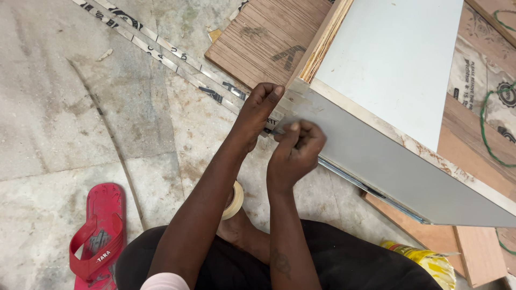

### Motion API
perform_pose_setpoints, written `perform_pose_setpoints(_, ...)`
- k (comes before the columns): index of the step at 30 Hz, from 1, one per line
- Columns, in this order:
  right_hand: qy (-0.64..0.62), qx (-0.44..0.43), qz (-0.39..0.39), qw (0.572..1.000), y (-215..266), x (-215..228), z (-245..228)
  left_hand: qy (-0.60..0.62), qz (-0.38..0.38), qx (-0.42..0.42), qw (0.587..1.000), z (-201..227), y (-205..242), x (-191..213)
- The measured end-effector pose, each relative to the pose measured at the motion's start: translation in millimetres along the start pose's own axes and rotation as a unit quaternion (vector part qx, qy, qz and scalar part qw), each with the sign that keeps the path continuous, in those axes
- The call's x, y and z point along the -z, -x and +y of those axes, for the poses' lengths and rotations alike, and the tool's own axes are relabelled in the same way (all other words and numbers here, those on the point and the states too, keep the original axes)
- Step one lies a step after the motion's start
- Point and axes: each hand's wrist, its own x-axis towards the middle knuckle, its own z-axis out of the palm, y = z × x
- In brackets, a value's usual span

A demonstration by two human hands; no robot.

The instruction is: The person sits on the floor and applies masking tape to the edges of a white wooden drawer unit. They repeatedly tear off small pieces of tape and press them onto the corners and seams of the drawer front.

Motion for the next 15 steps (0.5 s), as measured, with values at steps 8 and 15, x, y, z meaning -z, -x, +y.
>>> perform_pose_setpoints(8, 0.010, 0.033, -0.109, 0.993, 14, 9, 9, -0.012, -0.043, -0.016, 0.999, 1, 4, 4)
perform_pose_setpoints(15, 0.041, 0.054, -0.111, 0.992, 26, 5, 15, 0.002, -0.048, 0.006, 0.999, -1, -1, 8)
